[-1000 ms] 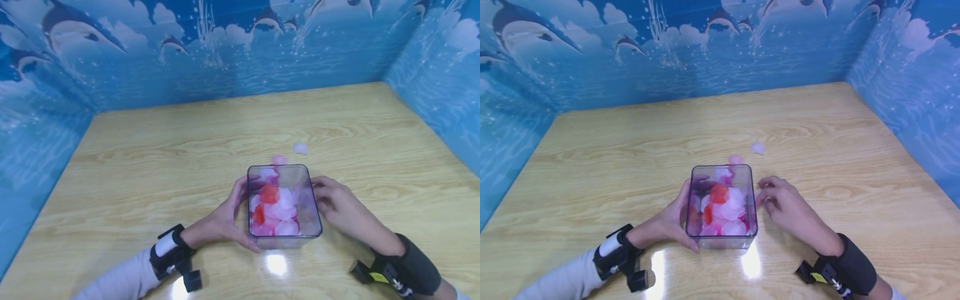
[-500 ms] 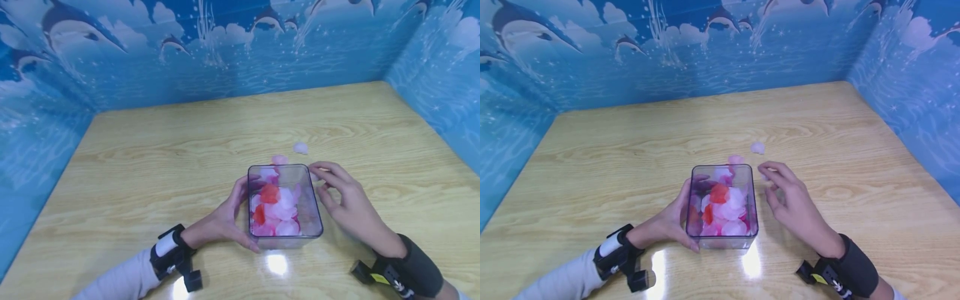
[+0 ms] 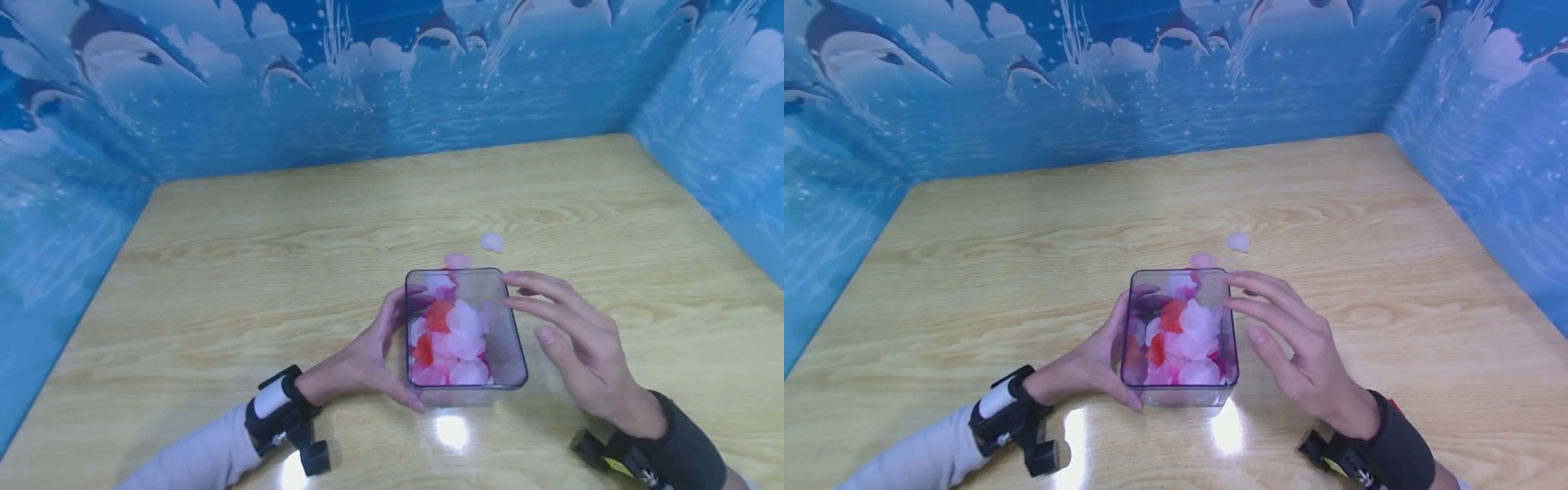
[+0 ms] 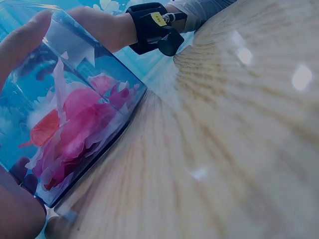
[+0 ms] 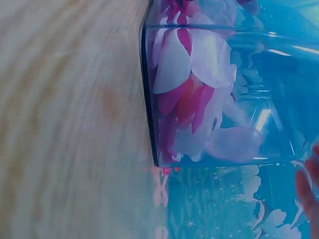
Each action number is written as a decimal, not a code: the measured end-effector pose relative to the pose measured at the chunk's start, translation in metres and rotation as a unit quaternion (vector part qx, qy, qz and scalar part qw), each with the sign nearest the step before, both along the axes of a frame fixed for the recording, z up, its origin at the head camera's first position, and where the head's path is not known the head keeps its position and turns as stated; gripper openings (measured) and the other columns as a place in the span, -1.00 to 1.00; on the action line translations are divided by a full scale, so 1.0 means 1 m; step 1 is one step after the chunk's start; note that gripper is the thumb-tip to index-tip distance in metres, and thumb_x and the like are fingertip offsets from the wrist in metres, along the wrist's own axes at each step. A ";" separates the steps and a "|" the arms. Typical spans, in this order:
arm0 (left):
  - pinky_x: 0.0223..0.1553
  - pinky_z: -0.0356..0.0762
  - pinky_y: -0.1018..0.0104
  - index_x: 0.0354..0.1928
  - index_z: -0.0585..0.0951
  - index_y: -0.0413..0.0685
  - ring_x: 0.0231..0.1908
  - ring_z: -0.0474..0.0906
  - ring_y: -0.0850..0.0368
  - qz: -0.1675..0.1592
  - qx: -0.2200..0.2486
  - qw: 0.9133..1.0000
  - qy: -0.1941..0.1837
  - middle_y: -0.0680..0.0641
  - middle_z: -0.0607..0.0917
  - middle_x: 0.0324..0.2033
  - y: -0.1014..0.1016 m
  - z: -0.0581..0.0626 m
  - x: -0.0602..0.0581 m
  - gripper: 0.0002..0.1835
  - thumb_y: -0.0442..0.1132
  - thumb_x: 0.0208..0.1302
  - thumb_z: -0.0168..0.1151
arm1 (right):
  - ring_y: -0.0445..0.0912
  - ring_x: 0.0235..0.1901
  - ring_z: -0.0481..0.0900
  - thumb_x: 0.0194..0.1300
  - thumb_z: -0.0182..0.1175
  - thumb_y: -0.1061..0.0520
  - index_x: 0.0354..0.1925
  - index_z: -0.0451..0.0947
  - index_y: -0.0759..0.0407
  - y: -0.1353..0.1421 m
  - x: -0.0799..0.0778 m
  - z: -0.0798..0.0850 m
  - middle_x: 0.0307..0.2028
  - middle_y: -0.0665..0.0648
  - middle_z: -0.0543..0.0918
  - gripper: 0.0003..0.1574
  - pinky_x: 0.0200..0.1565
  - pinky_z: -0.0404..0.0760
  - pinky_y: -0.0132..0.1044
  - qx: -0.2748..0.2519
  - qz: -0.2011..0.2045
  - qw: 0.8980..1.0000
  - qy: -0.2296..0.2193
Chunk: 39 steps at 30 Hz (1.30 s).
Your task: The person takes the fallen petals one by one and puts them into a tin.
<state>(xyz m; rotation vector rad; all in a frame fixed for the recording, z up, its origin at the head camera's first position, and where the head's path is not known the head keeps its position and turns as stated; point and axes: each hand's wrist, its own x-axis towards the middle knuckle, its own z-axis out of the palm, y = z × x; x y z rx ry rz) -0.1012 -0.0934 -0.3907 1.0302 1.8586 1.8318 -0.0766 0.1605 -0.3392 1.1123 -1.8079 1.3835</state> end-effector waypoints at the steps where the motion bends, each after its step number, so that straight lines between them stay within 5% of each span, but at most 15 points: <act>1: 0.39 -0.12 -0.07 0.37 -0.10 -0.06 0.32 0.00 0.04 0.000 -0.001 1.000 -0.003 -0.24 0.13 0.32 0.000 0.000 0.000 0.38 -0.55 -0.60 0.55 | 0.17 0.05 0.41 0.32 -0.06 0.33 -0.14 0.53 0.59 0.003 -0.001 -0.002 0.00 0.44 0.54 -0.67 0.11 0.40 -0.35 -0.004 -0.027 0.999 -0.022; 5: 0.39 -0.15 -0.07 0.38 -0.09 -0.02 0.32 -0.01 0.06 0.000 -0.002 1.000 -0.014 -0.22 0.12 0.34 -0.001 0.001 0.001 0.38 -0.53 -0.59 0.55 | -0.02 0.00 0.46 0.23 0.00 0.46 -0.11 0.55 0.44 0.014 -0.006 -0.013 0.02 0.32 0.55 -0.71 -0.04 0.43 -0.50 0.060 -0.127 0.981 -0.137; 9: 0.38 -0.15 -0.07 0.38 -0.09 -0.01 0.32 0.00 0.07 0.000 -0.002 1.000 -0.020 -0.22 0.11 0.34 -0.001 0.001 0.001 0.38 -0.53 -0.58 0.55 | -0.11 -0.08 0.47 0.08 0.14 0.50 -0.06 0.54 0.32 0.020 -0.014 -0.024 0.08 0.23 0.52 -0.59 -0.09 0.51 -0.38 0.166 -0.161 0.955 -0.184; 13: 0.38 -0.12 -0.06 0.37 -0.07 0.04 0.32 0.01 0.11 0.005 -0.012 1.000 -0.028 -0.13 0.13 0.34 -0.001 0.002 0.003 0.38 -0.52 -0.60 0.56 | 0.04 0.02 0.42 -0.01 0.13 0.54 -0.02 0.49 0.42 0.024 -0.022 -0.033 0.14 0.31 0.43 -0.51 -0.07 0.56 -0.07 0.227 -0.151 0.940 -0.205; 18: 0.38 -0.09 -0.04 0.36 -0.05 0.16 0.30 0.03 0.17 0.012 -0.037 0.998 -0.052 0.00 0.15 0.33 0.002 0.002 0.013 0.38 -0.45 -0.61 0.59 | 0.31 0.20 0.16 0.04 -0.01 0.52 0.07 0.45 0.41 0.029 -0.038 -0.040 0.27 0.45 0.21 -0.44 0.12 0.27 0.34 0.308 -0.147 0.909 -0.240; 23: 0.38 -0.07 -0.01 0.36 -0.07 0.27 0.30 0.02 0.22 0.019 -0.070 0.995 -0.073 0.09 0.13 0.34 0.008 0.004 0.026 0.38 -0.38 -0.58 0.61 | 0.42 0.25 -0.08 0.19 -0.09 0.44 0.16 0.39 0.42 0.035 -0.059 -0.042 0.34 0.50 0.02 -0.46 0.18 0.00 0.45 0.381 -0.140 0.879 -0.249; 28: 0.37 -0.01 0.00 0.35 -0.09 0.25 0.29 0.04 0.21 0.026 -0.066 0.996 -0.054 0.10 0.17 0.32 0.016 0.005 0.040 0.38 -0.37 -0.57 0.61 | 0.45 0.27 -0.24 0.33 -0.03 0.19 0.29 0.19 0.43 0.037 -0.077 -0.044 0.35 0.51 -0.03 -0.38 0.16 -0.14 0.50 0.434 -0.119 0.854 -0.261; 34: 0.37 0.03 0.04 0.37 -0.08 0.22 0.28 0.07 0.20 0.060 -0.040 0.996 -0.052 0.10 0.19 0.30 0.023 0.005 0.058 0.39 -0.36 -0.58 0.62 | 0.42 0.27 -0.19 0.35 -0.04 0.13 0.31 0.08 0.51 0.036 -0.082 -0.042 0.34 0.48 0.08 -0.29 0.21 -0.12 0.42 0.435 -0.108 0.852 -0.269; 39: 0.36 0.06 0.05 0.35 -0.07 0.19 0.27 0.10 0.15 0.072 -0.024 0.996 -0.044 0.07 0.20 0.28 0.024 0.005 0.066 0.37 -0.38 -0.58 0.61 | 0.17 0.24 0.14 0.31 0.06 0.21 0.23 0.31 0.38 0.027 -0.057 -0.025 0.23 0.32 0.33 -0.44 0.22 0.25 0.16 0.312 -0.136 0.900 -0.272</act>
